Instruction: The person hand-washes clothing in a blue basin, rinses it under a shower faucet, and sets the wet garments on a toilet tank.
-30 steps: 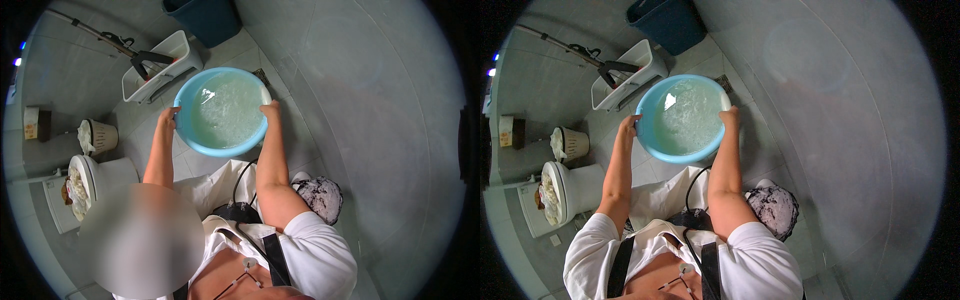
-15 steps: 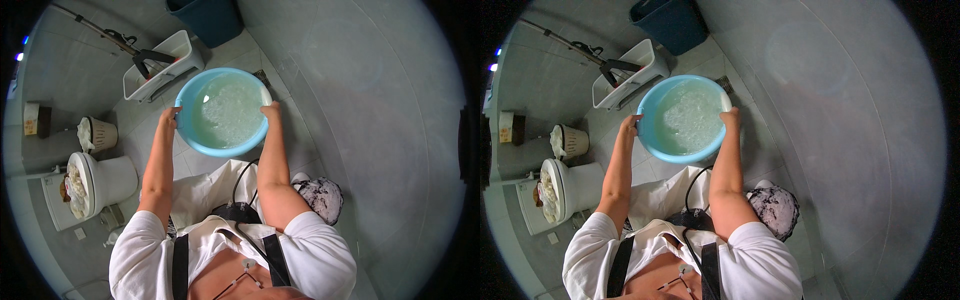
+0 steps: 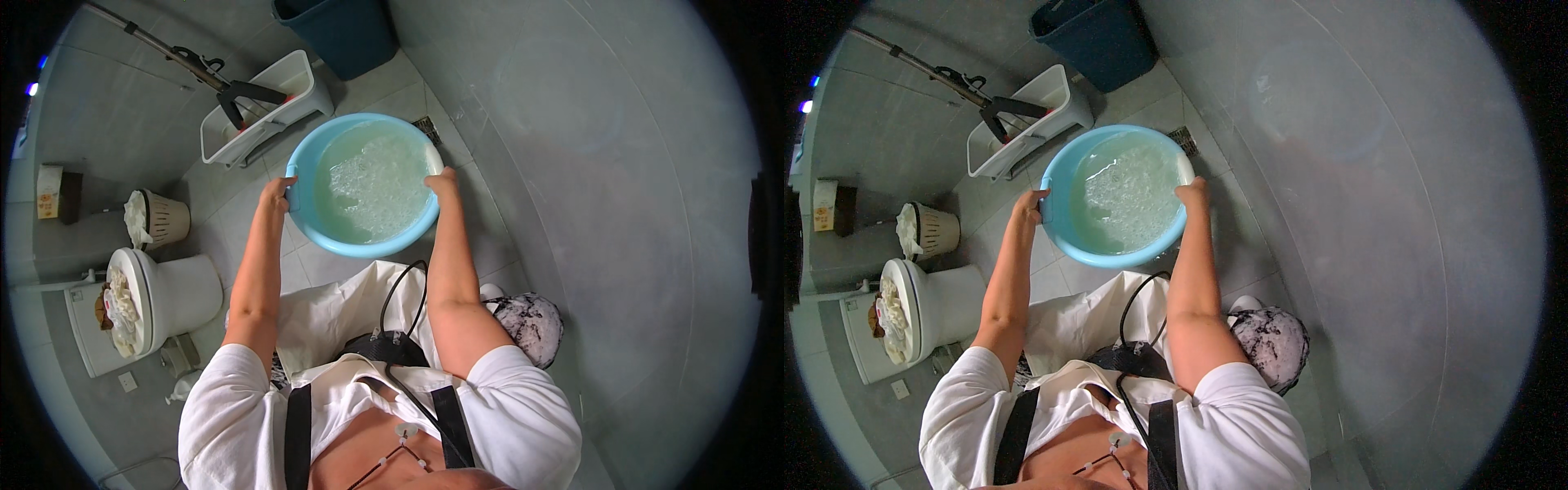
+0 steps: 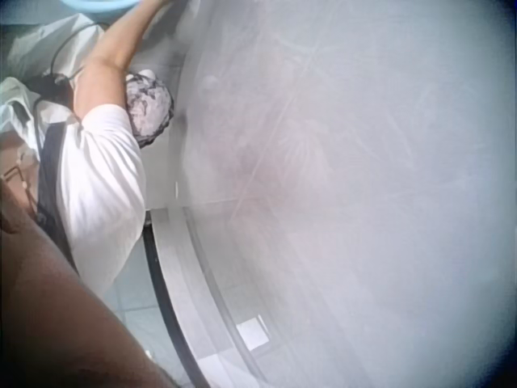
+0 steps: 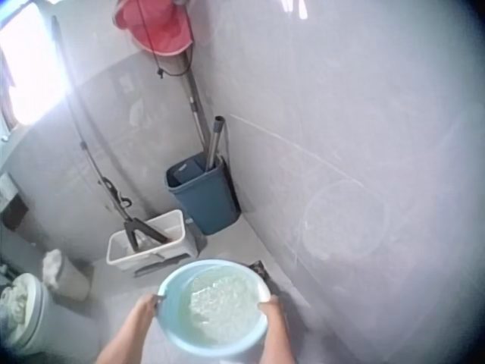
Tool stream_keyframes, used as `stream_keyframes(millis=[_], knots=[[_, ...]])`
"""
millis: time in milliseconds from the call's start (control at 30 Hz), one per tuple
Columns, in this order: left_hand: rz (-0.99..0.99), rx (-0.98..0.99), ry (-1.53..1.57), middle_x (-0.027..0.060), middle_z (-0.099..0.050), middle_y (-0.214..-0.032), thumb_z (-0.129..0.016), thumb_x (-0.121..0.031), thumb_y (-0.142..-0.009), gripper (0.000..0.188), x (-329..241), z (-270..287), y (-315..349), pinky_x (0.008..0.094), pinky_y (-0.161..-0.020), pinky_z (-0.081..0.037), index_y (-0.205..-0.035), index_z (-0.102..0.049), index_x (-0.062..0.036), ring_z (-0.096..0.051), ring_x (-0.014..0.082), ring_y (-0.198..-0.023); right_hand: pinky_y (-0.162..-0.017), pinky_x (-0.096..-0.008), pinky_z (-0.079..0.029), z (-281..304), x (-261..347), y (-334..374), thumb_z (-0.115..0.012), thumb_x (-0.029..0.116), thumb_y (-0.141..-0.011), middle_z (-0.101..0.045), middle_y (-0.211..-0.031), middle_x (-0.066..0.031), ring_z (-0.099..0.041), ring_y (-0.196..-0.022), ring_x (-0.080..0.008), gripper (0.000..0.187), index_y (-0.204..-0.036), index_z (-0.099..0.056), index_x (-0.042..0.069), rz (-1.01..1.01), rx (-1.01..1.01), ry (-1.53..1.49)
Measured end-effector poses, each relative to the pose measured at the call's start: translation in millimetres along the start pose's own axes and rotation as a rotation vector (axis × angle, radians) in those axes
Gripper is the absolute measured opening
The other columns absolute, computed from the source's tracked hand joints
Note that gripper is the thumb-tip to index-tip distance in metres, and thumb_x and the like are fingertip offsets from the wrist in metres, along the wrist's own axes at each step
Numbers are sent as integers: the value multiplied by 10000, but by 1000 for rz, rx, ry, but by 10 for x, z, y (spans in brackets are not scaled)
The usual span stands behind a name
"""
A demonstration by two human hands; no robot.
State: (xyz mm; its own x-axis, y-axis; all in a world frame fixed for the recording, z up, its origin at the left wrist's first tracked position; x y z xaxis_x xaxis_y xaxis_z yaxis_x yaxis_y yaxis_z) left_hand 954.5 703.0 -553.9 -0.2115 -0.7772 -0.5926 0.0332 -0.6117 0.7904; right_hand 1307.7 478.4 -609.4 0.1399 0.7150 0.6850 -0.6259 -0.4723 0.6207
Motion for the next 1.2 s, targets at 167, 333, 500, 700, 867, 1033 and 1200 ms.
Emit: stream_keyframes(millis=[167,333,500,700,867,1033,1200], knots=[[23,89,26,223,-522,-1046,-581,-103,-776,386,78,-41,107,459,-773,-442,-1071,-452,111,-560,303,-887,-686,-366,-475,17,-66,58,-654,30,-535,-595,-896,-214,-605,-810,-299,445,-952,-540,-73,31,-10,-154],[-17,73,-10,219,-528,-1037,-559,-115,-792,367,54,-100,252,445,-765,-450,-1072,-458,99,-565,287,-873,-674,-377,-474,-10,-177,-7,-640,18,-542,-593,-889,-209,-602,-800,-294,437,-954,-530,-77,7,-11,-109],[-16,90,-15,201,-541,-1022,-552,-131,-799,350,-37,-213,339,424,-756,-455,-1057,-468,89,-566,281,-855,-677,-381,-472,19,-210,-24,-631,16,-546,-592,-879,-206,-600,-802,-294,436,-960,-526,-72,-10,-16,-168],[1,67,15,184,-551,-1008,-559,-137,-798,343,-14,-179,294,398,-775,-446,-1049,-477,82,-560,271,-867,-722,-370,-472,100,-59,31,-633,52,-550,-592,-916,-210,-596,-846,-314,438,-966,-539,-46,-20,-69,-14],[12,70,-10,170,-554,-1000,-565,-136,-798,337,-3,-123,223,376,-784,-443,-1047,-484,76,-556,262,-877,-783,-362,-474,74,-17,18,-632,101,-574,-581,-984,-221,-581,-917,-328,448,-997,-544,-16,0,-58,36],[-38,49,14,158,-561,-1000,-565,-142,-802,326,-68,-99,334,358,-773,-449,-1039,-495,69,-566,246,-846,-781,-362,-473,152,133,253,-627,94,-576,-578,-989,-229,-580,-917,-334,431,-984,-554,-23,-40,-48,31],[-51,43,-8,153,-571,-973,-545,-138,-812,281,-183,-79,343,340,-754,-452,-1017,-519,51,-570,239,-812,-769,-362,-476,103,122,204,-623,85,-577,-583,-981,-222,-583,-908,-337,415,-971,-561,-30,-38,-30,14]])
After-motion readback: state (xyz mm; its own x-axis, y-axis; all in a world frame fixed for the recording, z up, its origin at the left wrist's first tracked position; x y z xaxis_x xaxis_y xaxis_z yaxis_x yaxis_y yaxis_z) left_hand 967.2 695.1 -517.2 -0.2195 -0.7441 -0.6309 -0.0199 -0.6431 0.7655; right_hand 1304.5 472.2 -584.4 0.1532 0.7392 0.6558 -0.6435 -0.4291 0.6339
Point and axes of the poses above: each hand's wrist, its own y-axis away from the middle knuckle, its own z-axis out of the back of the hand, x = y × z, the point moved 7 cm from there along -y, towards the middle knuckle
